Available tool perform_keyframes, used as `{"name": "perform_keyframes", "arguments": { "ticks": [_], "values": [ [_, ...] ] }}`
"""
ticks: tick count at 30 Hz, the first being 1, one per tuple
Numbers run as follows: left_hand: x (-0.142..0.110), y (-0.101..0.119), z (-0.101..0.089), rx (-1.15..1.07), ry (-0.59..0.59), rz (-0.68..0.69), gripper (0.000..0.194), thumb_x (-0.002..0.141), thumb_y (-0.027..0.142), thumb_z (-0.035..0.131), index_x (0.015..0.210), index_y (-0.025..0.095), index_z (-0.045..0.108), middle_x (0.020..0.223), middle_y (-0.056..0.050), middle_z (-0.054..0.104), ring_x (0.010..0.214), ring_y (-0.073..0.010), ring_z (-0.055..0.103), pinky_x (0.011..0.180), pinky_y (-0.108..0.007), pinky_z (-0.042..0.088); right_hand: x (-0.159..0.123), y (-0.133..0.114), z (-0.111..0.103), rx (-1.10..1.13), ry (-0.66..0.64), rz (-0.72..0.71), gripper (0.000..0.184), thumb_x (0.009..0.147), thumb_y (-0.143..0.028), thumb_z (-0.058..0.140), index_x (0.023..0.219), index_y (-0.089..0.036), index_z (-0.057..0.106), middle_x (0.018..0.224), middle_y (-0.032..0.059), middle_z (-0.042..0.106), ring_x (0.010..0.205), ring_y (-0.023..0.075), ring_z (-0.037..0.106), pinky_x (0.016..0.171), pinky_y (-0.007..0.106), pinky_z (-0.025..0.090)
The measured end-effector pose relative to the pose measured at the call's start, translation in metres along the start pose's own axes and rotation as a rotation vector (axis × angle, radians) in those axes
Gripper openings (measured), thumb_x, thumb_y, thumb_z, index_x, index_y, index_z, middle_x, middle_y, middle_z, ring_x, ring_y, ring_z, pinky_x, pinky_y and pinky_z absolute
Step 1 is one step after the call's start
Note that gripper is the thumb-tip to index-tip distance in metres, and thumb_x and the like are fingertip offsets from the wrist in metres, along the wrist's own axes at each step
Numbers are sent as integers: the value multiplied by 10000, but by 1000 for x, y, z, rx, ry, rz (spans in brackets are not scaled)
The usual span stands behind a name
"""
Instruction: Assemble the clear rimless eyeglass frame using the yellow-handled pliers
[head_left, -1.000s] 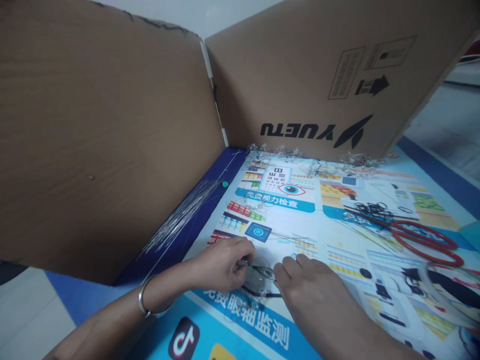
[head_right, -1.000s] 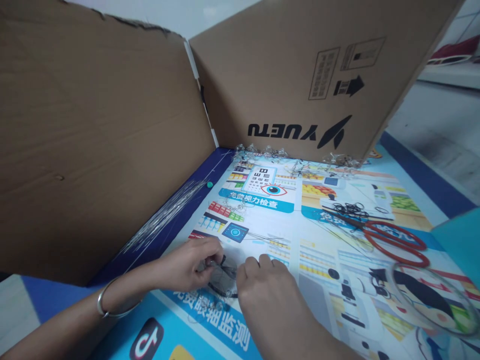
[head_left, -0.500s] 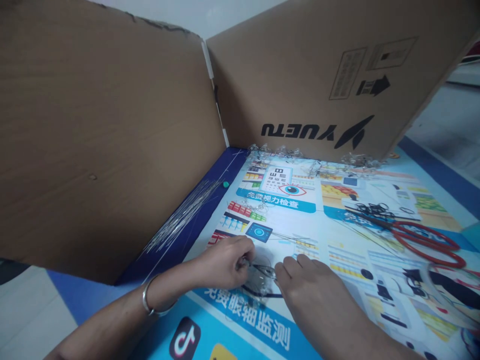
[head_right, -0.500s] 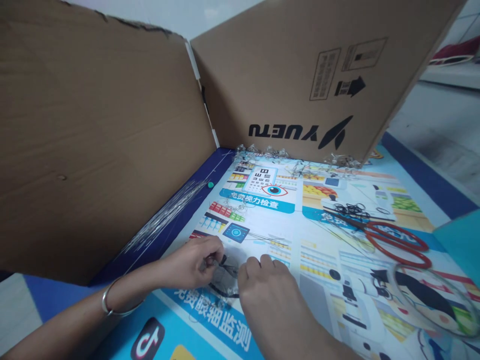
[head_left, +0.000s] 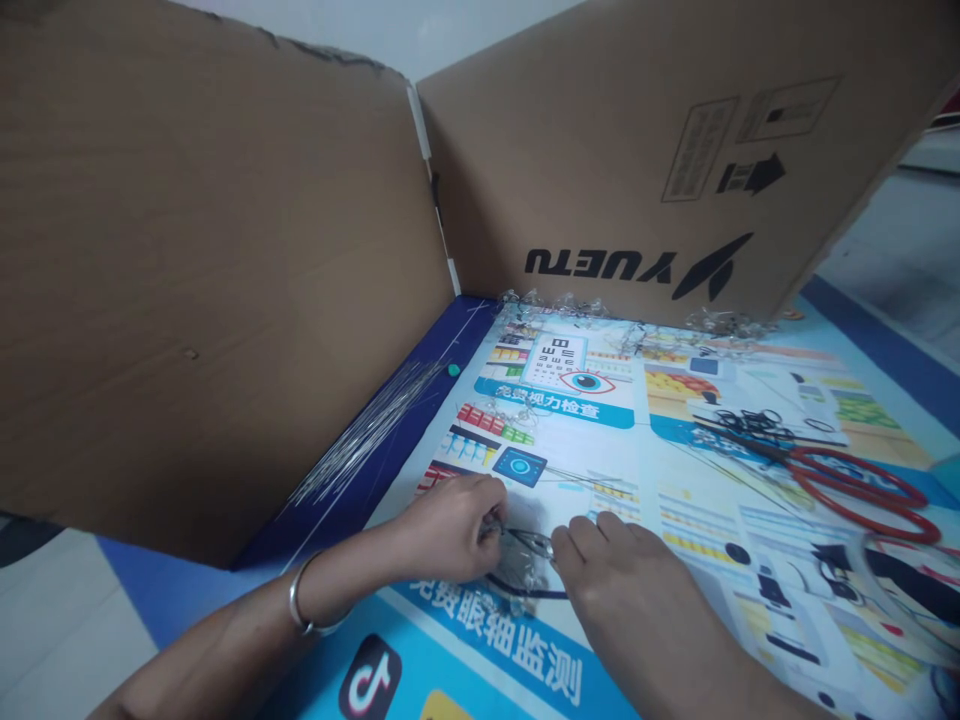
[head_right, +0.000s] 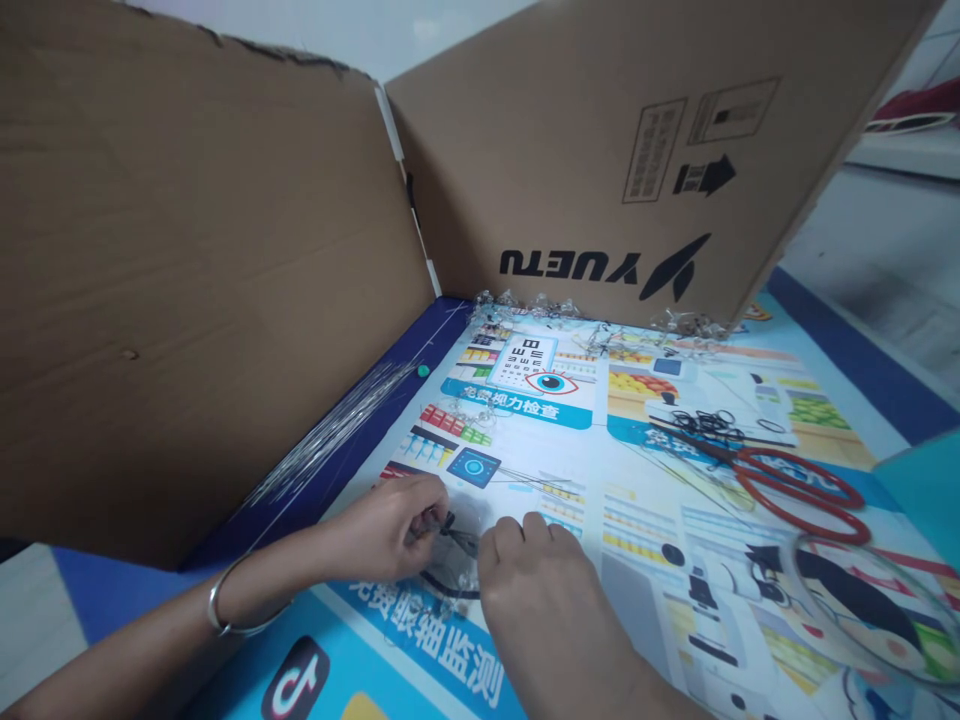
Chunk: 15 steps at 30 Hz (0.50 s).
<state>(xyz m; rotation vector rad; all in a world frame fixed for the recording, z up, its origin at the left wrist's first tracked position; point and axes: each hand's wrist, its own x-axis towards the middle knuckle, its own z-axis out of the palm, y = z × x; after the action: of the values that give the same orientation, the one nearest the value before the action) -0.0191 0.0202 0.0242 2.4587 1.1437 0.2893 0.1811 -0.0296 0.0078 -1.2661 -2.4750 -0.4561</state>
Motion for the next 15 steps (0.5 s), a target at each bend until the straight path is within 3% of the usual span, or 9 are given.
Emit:
{"name": "perform_keyframes", "arguments": {
  "ticks": [10,15],
  "values": [
    [1,-2,-1,-131,14,57,146,666,75,476,774,169,506,743,4,546,647,-108,505,575,-200,370,2,4,-1,-27,55,-20,228,519,-30,542,674,-195,518,595,16,539,556,195,459,517,326,246],
    [2,-1,3,-151,35,9,119,678,88,481,761,170,505,725,8,547,636,-107,505,570,-198,367,0,3,-3,-25,44,-42,222,531,-35,532,682,-196,510,627,24,548,576,204,462,522,333,252]
  ]
}}
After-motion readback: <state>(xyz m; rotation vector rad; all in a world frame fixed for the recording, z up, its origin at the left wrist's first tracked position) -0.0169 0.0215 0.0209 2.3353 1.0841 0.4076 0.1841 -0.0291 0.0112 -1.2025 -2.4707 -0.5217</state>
